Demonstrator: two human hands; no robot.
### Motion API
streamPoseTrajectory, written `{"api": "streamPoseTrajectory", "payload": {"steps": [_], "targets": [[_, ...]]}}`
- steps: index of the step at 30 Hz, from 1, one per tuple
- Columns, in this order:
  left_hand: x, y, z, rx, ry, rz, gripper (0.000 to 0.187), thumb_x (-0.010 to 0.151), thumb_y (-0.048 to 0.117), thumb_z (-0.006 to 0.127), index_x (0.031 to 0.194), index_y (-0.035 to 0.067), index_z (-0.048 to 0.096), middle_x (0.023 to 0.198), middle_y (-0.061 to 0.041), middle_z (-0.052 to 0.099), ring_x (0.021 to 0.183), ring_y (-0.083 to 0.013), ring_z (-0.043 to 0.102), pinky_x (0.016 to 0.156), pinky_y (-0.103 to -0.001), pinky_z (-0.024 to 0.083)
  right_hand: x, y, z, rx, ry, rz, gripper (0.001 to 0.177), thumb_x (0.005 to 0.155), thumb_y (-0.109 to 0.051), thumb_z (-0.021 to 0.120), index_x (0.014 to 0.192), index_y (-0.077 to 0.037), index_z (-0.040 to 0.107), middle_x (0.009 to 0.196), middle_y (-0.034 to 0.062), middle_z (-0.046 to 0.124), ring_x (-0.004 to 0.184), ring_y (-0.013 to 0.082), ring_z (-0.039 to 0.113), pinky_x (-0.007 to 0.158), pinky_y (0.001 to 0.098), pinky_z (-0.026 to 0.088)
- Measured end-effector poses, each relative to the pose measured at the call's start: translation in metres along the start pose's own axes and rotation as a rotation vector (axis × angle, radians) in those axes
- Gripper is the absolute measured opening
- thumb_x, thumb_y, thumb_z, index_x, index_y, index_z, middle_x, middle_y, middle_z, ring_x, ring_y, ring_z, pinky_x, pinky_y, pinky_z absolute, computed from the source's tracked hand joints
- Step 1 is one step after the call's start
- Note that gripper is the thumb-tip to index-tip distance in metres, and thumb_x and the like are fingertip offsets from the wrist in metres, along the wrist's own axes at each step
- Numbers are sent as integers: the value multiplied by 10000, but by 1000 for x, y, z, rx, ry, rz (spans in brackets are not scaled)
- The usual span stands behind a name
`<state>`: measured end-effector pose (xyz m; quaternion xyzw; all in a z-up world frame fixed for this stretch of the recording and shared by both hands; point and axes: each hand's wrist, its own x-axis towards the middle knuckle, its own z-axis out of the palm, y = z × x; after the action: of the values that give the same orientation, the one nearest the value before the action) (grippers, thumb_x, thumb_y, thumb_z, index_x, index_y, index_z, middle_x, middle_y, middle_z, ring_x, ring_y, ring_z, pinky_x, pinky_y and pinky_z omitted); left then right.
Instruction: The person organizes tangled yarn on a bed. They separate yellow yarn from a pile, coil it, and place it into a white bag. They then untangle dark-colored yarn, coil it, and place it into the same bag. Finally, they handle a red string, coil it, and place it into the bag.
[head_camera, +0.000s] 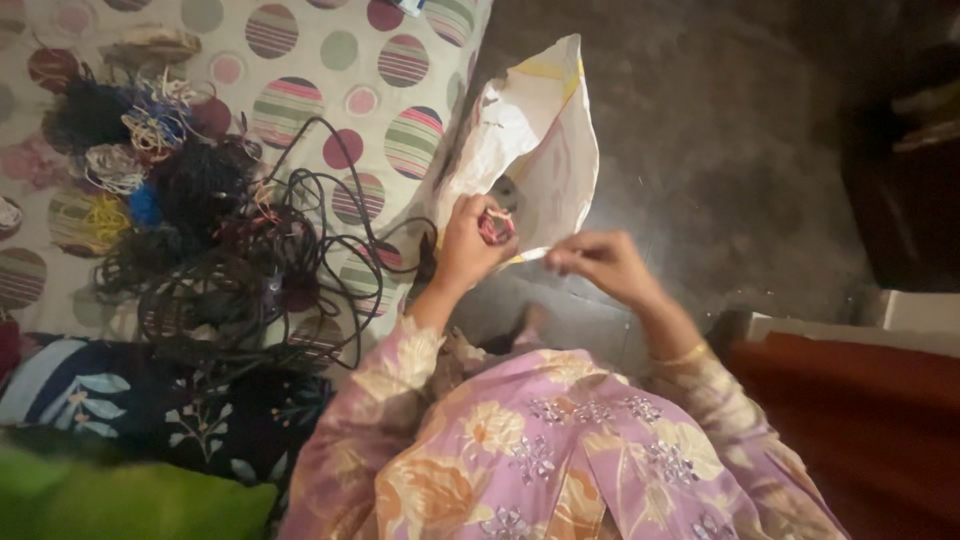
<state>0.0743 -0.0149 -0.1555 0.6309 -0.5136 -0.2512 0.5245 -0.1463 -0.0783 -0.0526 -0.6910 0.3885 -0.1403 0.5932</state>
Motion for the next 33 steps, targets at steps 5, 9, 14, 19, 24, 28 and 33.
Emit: {"api": "streamPoseTrajectory", "payload": {"steps": [5, 9, 14, 19, 24, 28, 33], "targets": [[26, -76, 65, -111, -3, -109, 686, 635, 229, 909, 1186, 90, 524, 1171, -142, 479, 930, -269, 624, 793, -368, 580, -55, -117, -57, 36, -613, -658, 210, 995, -237, 681, 1027, -57, 785, 1068, 97, 788, 1001, 214, 763, 940, 388, 594], [20, -87, 91, 269, -51, -45, 1048, 509, 347, 997, 1347, 37, 450, 1137, -206, 522, 1135, -452, 476, 949, -547, 434, -52, -157, -77, 41, -705, -808, 242, 998, -258, 661, 1030, -51, 782, 1085, 106, 773, 1009, 226, 753, 941, 393, 588], [12, -89, 92, 337, -67, -77, 795, 651, 327, 904, 1288, 63, 510, 1249, -237, 502, 1194, -441, 493, 936, -543, 435, -21, -154, -88, -29, -677, -943, 282, 1002, -285, 636, 1034, -43, 778, 1106, 117, 755, 1018, 240, 740, 942, 398, 581], [-1, -111, 82, 315, 104, -65, 500, 742, 263, 851, 1114, 83, 570, 1184, -202, 533, 1117, -415, 516, 934, -507, 455, 10, -125, -86, -101, -630, -1042, 323, 1005, -311, 611, 1038, -35, 775, 1128, 129, 737, 1028, 255, 727, 944, 403, 573], [-15, -118, 51, 338, 234, -37, 404, 786, 226, 843, 1059, 77, 583, 1100, -168, 555, 1076, -386, 533, 908, -487, 453, 36, -139, -86, -180, -590, -1113, 363, 1009, -337, 586, 1042, -27, 771, 1149, 140, 719, 1037, 270, 713, 945, 408, 566], [-19, -103, 11, 385, 323, -126, 372, 797, 181, 809, 1080, 57, 602, 1121, -177, 561, 1096, -388, 539, 934, -479, 445, 58, -137, -86, -254, -508, -1176, 395, 1012, -358, 566, 1046, -21, 768, 1166, 149, 704, 1045, 281, 703, 946, 413, 560], [-23, -111, -58, 443, 549, -186, 311, 799, 162, 785, 1049, 53, 634, 1127, -174, 588, 1119, -385, 558, 965, -454, 461, 104, -134, -58, -331, -472, -1233, 436, 1016, -385, 540, 1050, -12, 764, 1187, 161, 686, 1054, 296, 690, 948, 418, 553]]}}
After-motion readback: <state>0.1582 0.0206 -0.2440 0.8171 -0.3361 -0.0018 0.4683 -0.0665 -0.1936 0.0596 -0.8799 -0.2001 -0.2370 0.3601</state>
